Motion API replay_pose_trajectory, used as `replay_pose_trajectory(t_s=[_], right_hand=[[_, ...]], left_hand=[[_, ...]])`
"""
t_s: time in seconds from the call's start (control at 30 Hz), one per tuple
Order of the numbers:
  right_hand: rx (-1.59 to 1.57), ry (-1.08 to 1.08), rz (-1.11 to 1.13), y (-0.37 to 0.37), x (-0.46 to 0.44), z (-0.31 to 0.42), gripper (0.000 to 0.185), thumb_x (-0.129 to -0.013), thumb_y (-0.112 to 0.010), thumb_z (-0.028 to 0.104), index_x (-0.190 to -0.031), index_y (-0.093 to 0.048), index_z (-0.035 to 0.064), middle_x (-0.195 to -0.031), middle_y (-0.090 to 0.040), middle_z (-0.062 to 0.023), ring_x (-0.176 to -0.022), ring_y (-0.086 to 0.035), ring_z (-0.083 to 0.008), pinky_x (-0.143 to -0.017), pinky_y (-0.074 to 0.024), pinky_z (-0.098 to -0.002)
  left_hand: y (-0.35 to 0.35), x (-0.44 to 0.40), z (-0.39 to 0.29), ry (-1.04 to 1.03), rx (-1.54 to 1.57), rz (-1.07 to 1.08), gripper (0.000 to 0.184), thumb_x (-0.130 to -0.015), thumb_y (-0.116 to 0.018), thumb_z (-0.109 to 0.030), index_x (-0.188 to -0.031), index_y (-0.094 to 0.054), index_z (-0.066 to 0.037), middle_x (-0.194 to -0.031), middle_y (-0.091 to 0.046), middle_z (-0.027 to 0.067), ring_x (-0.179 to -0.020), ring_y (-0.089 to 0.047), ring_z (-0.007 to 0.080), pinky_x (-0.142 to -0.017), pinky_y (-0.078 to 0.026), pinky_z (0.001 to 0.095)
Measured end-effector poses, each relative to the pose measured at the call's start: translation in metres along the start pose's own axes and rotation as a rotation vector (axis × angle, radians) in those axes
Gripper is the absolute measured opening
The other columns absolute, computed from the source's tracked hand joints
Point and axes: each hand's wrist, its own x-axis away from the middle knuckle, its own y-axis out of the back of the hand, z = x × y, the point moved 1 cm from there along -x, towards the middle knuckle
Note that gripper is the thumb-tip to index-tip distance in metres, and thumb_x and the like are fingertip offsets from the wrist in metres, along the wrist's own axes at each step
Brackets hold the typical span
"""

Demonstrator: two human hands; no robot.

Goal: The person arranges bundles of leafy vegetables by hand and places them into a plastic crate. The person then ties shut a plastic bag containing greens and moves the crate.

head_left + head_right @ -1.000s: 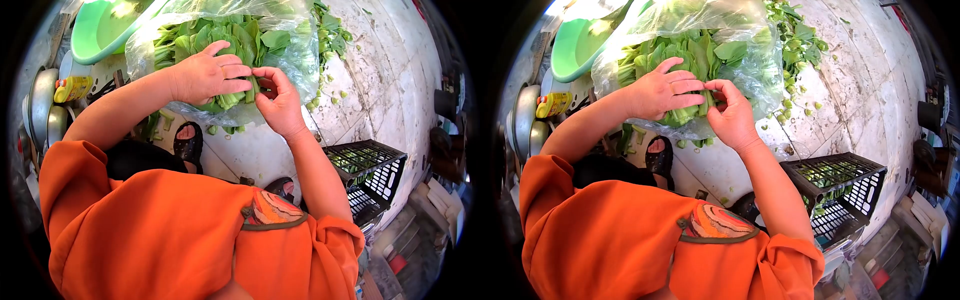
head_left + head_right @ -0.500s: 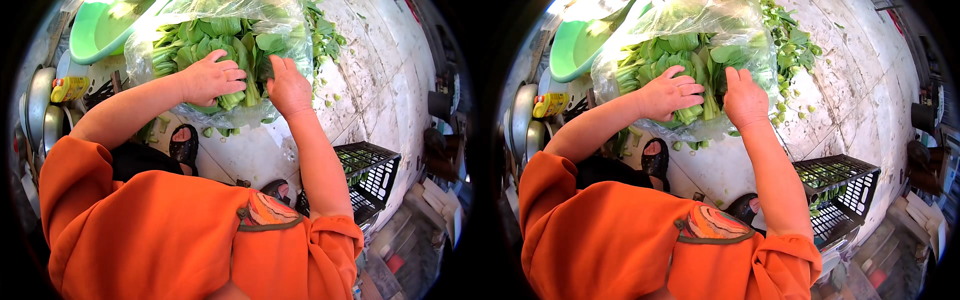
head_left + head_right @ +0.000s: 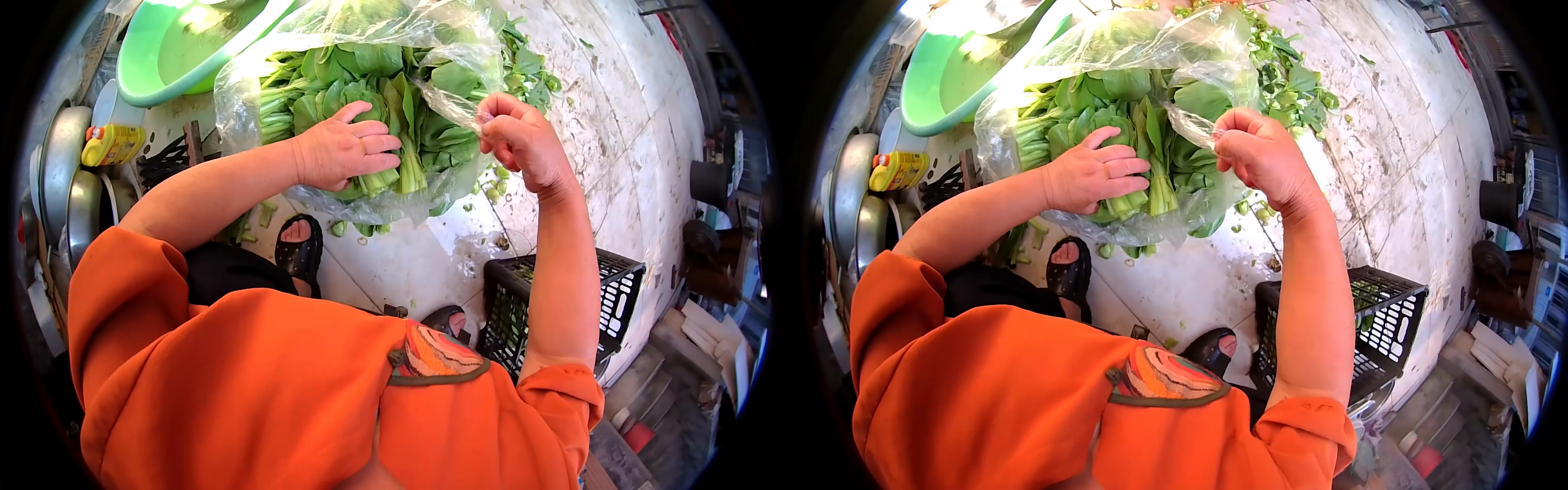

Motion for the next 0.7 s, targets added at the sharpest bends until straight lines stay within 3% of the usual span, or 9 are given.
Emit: replay_pose_trajectory(t_s=[0.03,0.07,0.13,0.2,0.27,0.3,0.4,0.53,0.7], right_hand=[[0.155,-0.056,-0.03,-0.006,0.006,0.008,0.026,-0.08,-0.065,0.018,-0.1,-0.066,0.0016,-0.075,-0.064,-0.007,-0.06,-0.05,-0.0062,-0.052,-0.0377,-0.0209],[0.156,-0.058,-0.031,-0.009,0.005,0.01,0.026,-0.08,-0.065,0.018,-0.1,-0.066,0.0016,-0.075,-0.064,-0.007,-0.06,-0.05,-0.0062,-0.052,-0.0377,-0.0209],[0.609,0.041,0.005,-0.013,0.004,0.012,0.032,-0.083,-0.069,0.025,-0.107,-0.069,0.003,-0.072,-0.062,-0.0033,-0.063,-0.053,-0.0051,-0.053,-0.04,-0.0206],[0.781,0.025,0.085,-0.006,-0.007,0.007,0.029,-0.086,-0.068,0.02,-0.113,-0.072,0.0069,-0.074,-0.064,-0.0014,-0.065,-0.055,-0.0035,-0.054,-0.0429,-0.0209],[0.288,0.129,0.189,-0.008,0.0,0.015,0.023,-0.088,-0.066,0.012,-0.11,-0.074,0.0106,-0.077,-0.066,-0.0007,-0.063,-0.052,-0.0021,-0.053,-0.0424,-0.0203],[0.175,0.159,0.206,-0.01,0.005,0.024,0.022,-0.088,-0.063,0.006,-0.106,-0.075,0.0101,-0.075,-0.065,0.0021,-0.061,-0.052,-0.0029,-0.053,-0.0423,-0.0198],[-0.092,0.273,0.235,-0.012,0.007,0.032,0.024,-0.087,-0.068,0.008,-0.111,-0.073,0.0102,-0.079,-0.067,0.0029,-0.059,-0.049,-0.0017,-0.051,-0.0409,-0.0185],[-0.297,0.561,0.144,-0.007,0.014,0.037,0.045,-0.086,-0.07,0.005,-0.129,-0.06,0.0015,-0.095,-0.07,-0.0064,-0.061,-0.052,-0.0047,-0.051,-0.0411,-0.0188],[-0.418,0.573,0.073,0.019,0.058,0.017,0.065,-0.082,-0.071,0.004,-0.14,-0.045,-0.0055,-0.089,-0.067,-0.0099,-0.058,-0.049,-0.0073,-0.05,-0.0395,-0.0198]], left_hand=[[0.003,-0.004,0.0,-0.01,0.004,0.022,0.068,-0.061,-0.077,-0.018,-0.126,-0.057,-0.02,-0.13,-0.055,0.0019,-0.12,-0.049,0.0212,-0.11,-0.027,0.0544],[0.006,-0.008,0.001,-0.01,0.005,0.021,0.068,-0.061,-0.077,-0.018,-0.126,-0.057,-0.02,-0.13,-0.055,0.0019,-0.12,-0.049,0.0212,-0.11,-0.027,0.0544],[0.012,-0.017,0.004,-0.028,0.027,0.113,0.065,-0.061,-0.077,-0.017,-0.124,-0.059,-0.02,-0.127,-0.056,0.0021,-0.118,-0.05,0.0213,-0.108,-0.028,0.054],[0.019,-0.026,0.007,-0.014,0.057,0.167,0.067,-0.059,-0.076,-0.015,-0.123,-0.059,-0.019,-0.129,-0.055,0.0029,-0.119,-0.05,0.0227,-0.11,-0.028,0.0546],[0.021,-0.034,0.009,0.003,0.087,0.221,0.068,-0.057,-0.076,-0.013,-0.123,-0.059,-0.018,-0.131,-0.055,0.0037,-0.12,-0.049,0.0241,-0.111,-0.027,0.0552],[0.021,-0.036,0.009,0.001,0.094,0.231,0.067,-0.058,-0.077,-0.013,-0.122,-0.059,-0.018,-0.131,-0.054,0.0041,-0.121,-0.049,0.0244,-0.112,-0.027,0.0551],[0.006,-0.038,0.013,-0.02,0.094,0.226,0.066,-0.059,-0.077,-0.012,-0.122,-0.059,-0.017,-0.132,-0.053,0.0049,-0.122,-0.048,0.0253,-0.112,-0.028,0.0549],[-0.007,-0.042,0.026,-0.048,0.096,0.23,0.065,-0.066,-0.077,-0.013,-0.127,-0.055,-0.018,-0.129,-0.052,0.0065,-0.122,-0.047,0.0261,-0.11,-0.029,0.0532],[-0.021,-0.053,0.037,-0.004,0.188,0.336,0.07,-0.061,-0.079,-0.013,-0.126,-0.053,-0.018,-0.131,-0.05,0.0075,-0.126,-0.045,0.0287,-0.111,-0.028,0.0527]])
